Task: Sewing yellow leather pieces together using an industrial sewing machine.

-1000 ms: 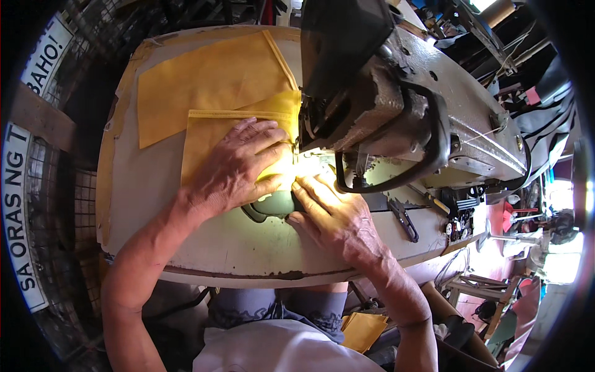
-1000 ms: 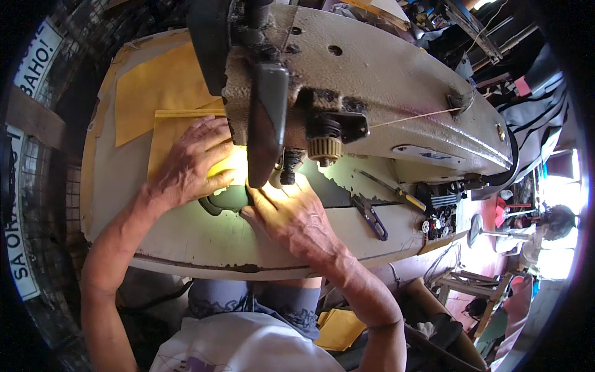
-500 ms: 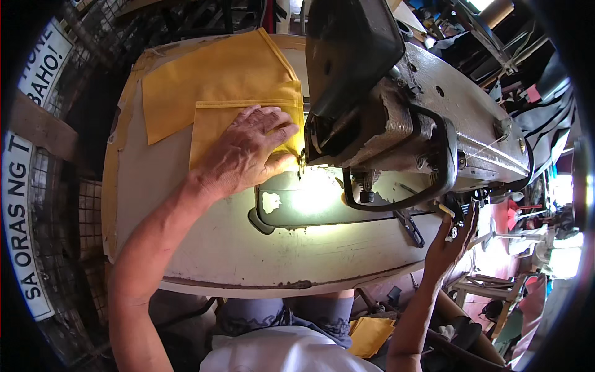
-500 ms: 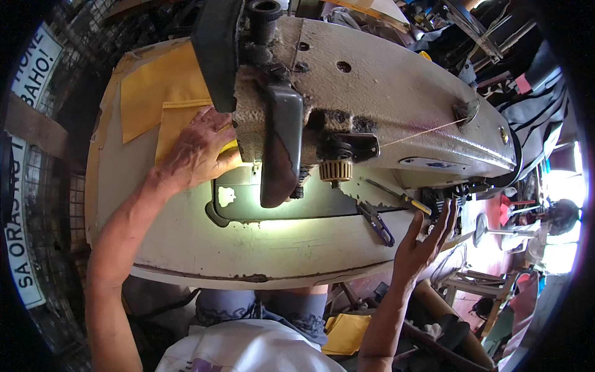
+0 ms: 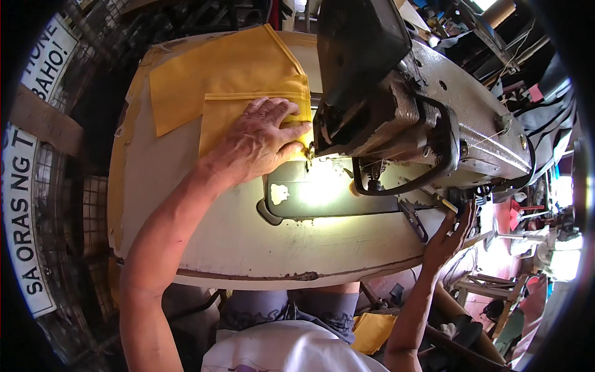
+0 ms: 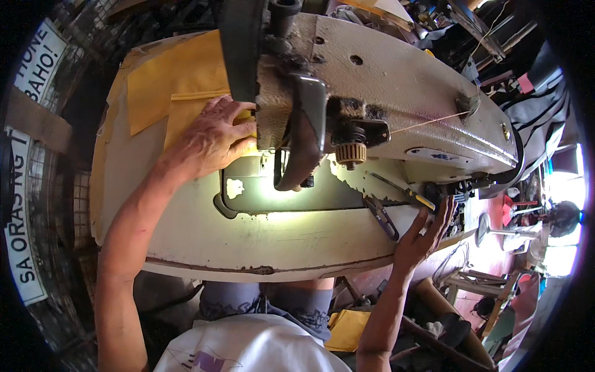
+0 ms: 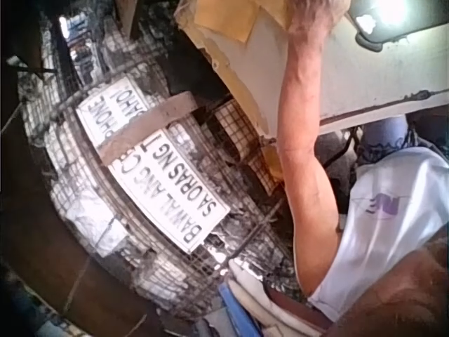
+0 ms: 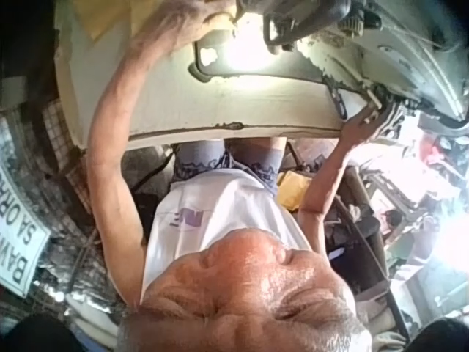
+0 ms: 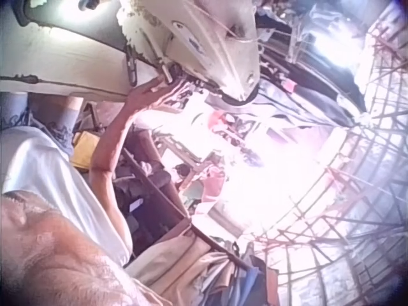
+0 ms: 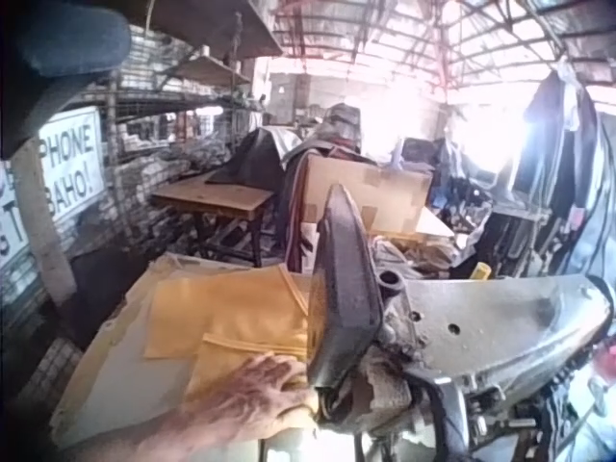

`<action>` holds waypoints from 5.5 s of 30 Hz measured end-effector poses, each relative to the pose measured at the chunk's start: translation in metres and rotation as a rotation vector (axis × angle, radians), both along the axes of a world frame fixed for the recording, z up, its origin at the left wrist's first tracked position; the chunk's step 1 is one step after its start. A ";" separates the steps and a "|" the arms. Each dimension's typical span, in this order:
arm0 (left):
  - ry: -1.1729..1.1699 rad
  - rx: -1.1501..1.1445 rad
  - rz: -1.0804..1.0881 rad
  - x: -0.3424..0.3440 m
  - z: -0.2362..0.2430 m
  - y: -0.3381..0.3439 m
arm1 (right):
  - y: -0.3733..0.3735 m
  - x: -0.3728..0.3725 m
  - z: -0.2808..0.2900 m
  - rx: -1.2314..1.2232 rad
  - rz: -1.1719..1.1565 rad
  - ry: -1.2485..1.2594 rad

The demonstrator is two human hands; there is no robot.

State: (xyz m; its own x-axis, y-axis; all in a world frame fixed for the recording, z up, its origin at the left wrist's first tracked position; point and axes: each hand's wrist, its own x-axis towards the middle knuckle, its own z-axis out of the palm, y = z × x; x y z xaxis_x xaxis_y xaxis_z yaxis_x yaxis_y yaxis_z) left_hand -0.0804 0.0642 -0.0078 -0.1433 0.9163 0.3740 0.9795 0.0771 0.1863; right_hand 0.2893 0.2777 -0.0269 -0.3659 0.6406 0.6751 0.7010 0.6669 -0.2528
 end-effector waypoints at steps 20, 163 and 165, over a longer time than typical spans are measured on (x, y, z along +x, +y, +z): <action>-0.064 -0.051 -0.012 -0.004 -0.001 0.005 | -0.046 0.005 0.030 -0.381 0.310 -0.331; -0.128 -0.018 0.725 0.094 0.023 -0.168 | -0.224 -0.114 0.038 -0.568 0.733 -0.054; -0.140 -0.022 0.753 0.095 0.021 -0.166 | -0.225 -0.114 0.037 -0.550 0.713 -0.068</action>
State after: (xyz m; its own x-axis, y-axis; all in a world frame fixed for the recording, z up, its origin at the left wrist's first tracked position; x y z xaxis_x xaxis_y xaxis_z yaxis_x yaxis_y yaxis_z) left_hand 0.0145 -0.1021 0.0133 -0.7765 0.5599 0.2890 0.6286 0.7193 0.2957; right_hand 0.1752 0.0527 0.0105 -0.8276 0.4725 0.3029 0.1924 0.7459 -0.6377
